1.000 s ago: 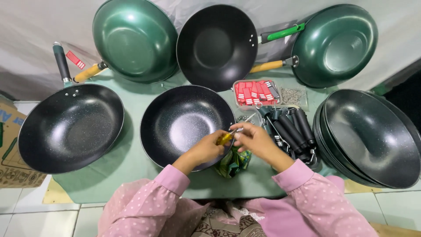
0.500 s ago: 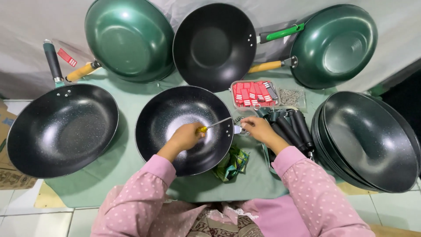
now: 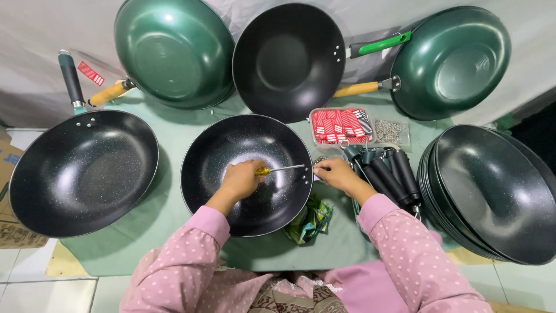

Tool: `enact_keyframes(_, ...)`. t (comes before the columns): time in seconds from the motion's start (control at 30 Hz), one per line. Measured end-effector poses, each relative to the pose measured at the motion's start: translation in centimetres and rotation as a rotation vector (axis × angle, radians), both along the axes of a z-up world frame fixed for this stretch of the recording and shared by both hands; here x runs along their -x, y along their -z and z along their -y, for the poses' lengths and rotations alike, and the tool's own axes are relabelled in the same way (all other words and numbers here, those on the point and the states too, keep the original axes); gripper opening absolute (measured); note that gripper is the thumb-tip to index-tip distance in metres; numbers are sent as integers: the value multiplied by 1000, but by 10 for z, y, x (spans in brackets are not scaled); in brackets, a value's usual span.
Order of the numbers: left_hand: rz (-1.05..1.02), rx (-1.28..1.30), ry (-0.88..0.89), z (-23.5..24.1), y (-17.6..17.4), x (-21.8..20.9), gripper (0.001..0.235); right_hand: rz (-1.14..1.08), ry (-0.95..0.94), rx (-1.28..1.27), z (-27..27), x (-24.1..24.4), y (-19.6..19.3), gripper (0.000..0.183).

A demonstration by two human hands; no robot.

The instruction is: Assembling a wok pan by attaching the handle using a screwdriver

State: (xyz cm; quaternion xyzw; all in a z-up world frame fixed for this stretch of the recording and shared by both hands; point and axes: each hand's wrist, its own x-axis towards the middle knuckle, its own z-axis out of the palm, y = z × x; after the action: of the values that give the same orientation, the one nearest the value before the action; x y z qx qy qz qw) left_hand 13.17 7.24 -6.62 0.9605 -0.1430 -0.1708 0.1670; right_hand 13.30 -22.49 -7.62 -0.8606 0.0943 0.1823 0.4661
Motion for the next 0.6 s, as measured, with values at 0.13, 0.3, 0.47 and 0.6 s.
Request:
enact_keyframes(0.13,16,-20,5,1,6,-2,40,4,1,22,6,-6,15,26)
enact_keyframes(0.3,49,-49,19,2,14,-5,38,22,-11,36,7,-9,24,24)
enact_keyframes(0.47,68,-59,18,3,18,-5,38,37,-18,46,6,-4,17,23)
enact_keyframes(0.6,60,-64,4,5,21,-5,38,51,-33,70,9,-7,22,21)
